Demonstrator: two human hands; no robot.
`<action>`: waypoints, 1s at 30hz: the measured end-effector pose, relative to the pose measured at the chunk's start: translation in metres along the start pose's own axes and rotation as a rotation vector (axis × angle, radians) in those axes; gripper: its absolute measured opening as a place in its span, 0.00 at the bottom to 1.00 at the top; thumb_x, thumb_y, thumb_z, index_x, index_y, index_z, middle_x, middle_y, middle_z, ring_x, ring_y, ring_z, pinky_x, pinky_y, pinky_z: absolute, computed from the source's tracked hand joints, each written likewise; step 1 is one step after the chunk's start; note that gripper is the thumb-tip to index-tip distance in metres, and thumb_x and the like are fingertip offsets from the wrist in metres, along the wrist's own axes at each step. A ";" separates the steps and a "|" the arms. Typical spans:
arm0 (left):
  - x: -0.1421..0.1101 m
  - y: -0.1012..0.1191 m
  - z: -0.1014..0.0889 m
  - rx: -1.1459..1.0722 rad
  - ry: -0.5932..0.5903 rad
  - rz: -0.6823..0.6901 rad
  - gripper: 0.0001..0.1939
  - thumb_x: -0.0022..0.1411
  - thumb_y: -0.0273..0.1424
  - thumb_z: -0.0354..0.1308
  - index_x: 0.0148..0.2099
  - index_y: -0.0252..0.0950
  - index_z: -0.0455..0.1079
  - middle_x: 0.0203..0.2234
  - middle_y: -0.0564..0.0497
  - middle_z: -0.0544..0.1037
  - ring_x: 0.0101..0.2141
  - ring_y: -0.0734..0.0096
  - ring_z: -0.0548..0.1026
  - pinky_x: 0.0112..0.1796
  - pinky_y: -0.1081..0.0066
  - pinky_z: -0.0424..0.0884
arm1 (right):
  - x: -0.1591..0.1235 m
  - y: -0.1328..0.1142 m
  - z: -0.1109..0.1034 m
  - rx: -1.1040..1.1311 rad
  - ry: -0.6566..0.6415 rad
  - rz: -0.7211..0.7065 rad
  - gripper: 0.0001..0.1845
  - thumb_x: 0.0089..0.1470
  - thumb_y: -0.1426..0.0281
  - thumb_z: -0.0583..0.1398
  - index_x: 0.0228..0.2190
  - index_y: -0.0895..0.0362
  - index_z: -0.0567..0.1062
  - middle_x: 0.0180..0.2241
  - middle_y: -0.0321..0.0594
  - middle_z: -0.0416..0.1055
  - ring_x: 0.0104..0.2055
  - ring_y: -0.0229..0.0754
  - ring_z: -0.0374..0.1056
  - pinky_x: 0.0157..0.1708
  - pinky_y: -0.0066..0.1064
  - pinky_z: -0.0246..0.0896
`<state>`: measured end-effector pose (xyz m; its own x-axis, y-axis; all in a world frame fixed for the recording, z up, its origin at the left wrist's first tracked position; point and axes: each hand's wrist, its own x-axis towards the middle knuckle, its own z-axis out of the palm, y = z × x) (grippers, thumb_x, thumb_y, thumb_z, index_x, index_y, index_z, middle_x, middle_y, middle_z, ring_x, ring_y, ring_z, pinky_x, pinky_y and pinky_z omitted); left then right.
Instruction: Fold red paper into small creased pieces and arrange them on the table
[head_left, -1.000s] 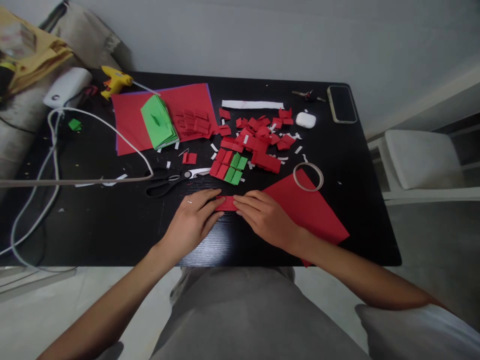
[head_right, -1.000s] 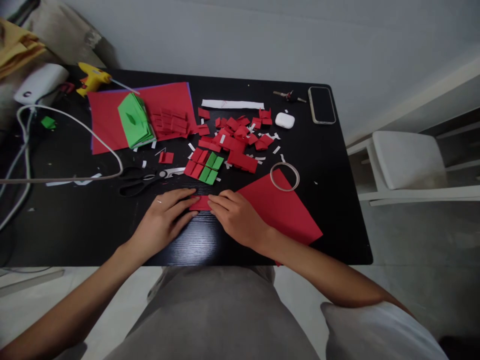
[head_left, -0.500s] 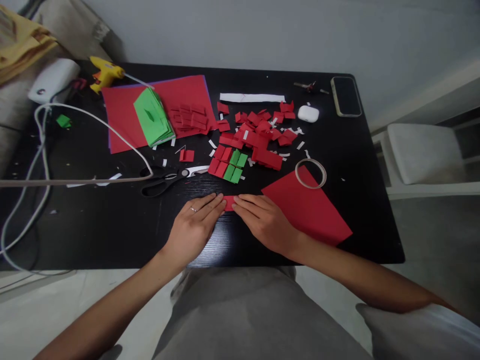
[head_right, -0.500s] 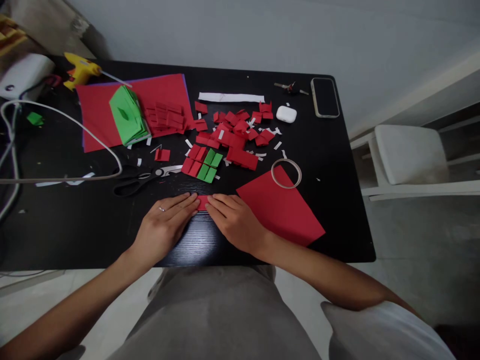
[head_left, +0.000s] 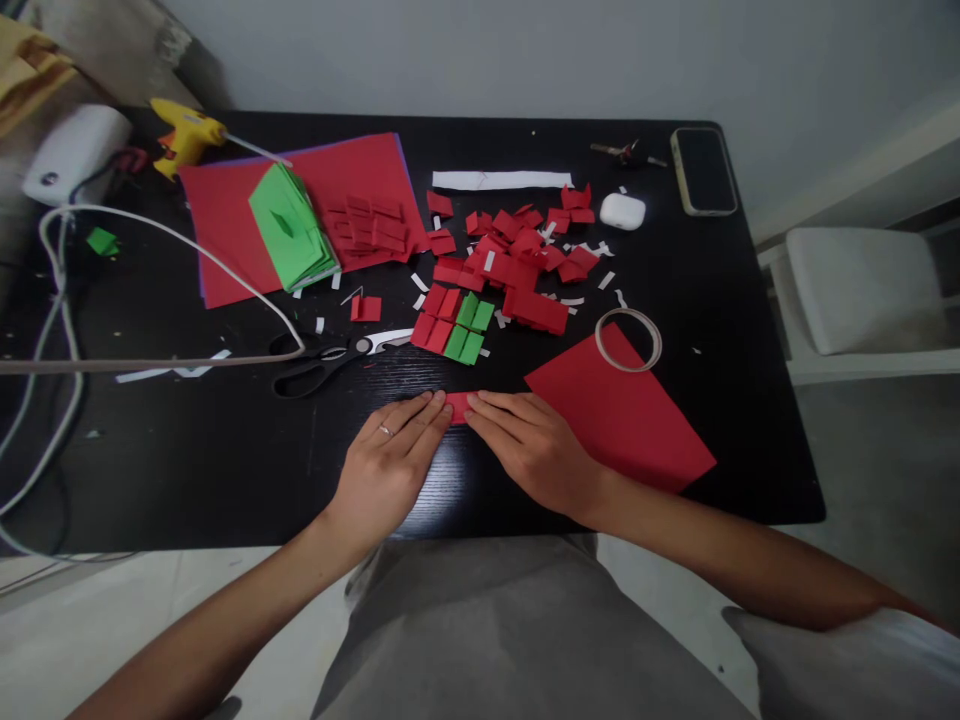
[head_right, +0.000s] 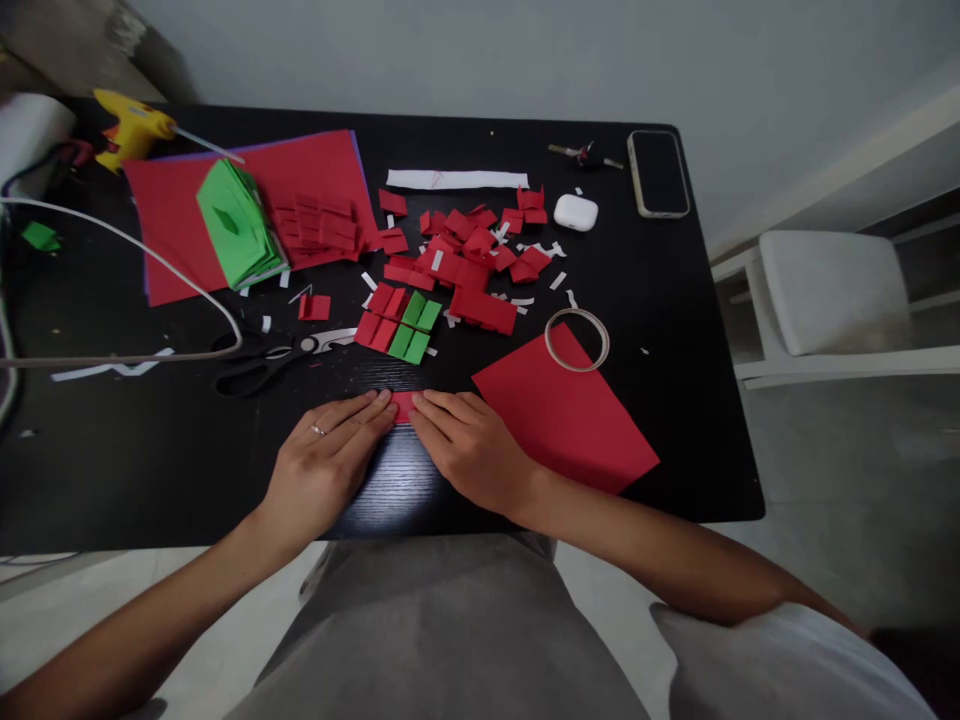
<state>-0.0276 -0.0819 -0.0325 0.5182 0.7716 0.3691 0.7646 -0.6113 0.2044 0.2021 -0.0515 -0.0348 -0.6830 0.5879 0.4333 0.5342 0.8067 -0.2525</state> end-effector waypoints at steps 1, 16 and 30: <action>0.000 0.000 0.000 -0.002 -0.003 0.000 0.16 0.73 0.20 0.55 0.59 0.29 0.76 0.55 0.38 0.82 0.54 0.52 0.82 0.50 0.54 0.81 | 0.000 0.000 0.000 0.004 -0.005 0.002 0.15 0.68 0.81 0.58 0.50 0.67 0.82 0.52 0.54 0.82 0.54 0.52 0.77 0.50 0.43 0.77; 0.001 -0.001 0.000 -0.057 -0.023 -0.018 0.14 0.74 0.21 0.55 0.57 0.28 0.75 0.56 0.37 0.82 0.55 0.53 0.82 0.52 0.55 0.80 | 0.005 0.000 0.000 0.059 -0.037 0.053 0.13 0.69 0.80 0.58 0.48 0.67 0.82 0.49 0.51 0.83 0.52 0.50 0.77 0.53 0.42 0.77; -0.003 0.005 -0.001 -0.057 0.001 -0.007 0.22 0.75 0.20 0.51 0.67 0.33 0.70 0.56 0.40 0.82 0.55 0.52 0.82 0.48 0.55 0.82 | 0.005 -0.005 -0.004 0.049 -0.040 0.079 0.16 0.68 0.81 0.57 0.50 0.63 0.83 0.51 0.51 0.83 0.52 0.50 0.78 0.53 0.42 0.79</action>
<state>-0.0258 -0.0876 -0.0315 0.5123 0.7760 0.3680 0.7452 -0.6146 0.2585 0.1979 -0.0533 -0.0283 -0.6594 0.6511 0.3758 0.5628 0.7589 -0.3275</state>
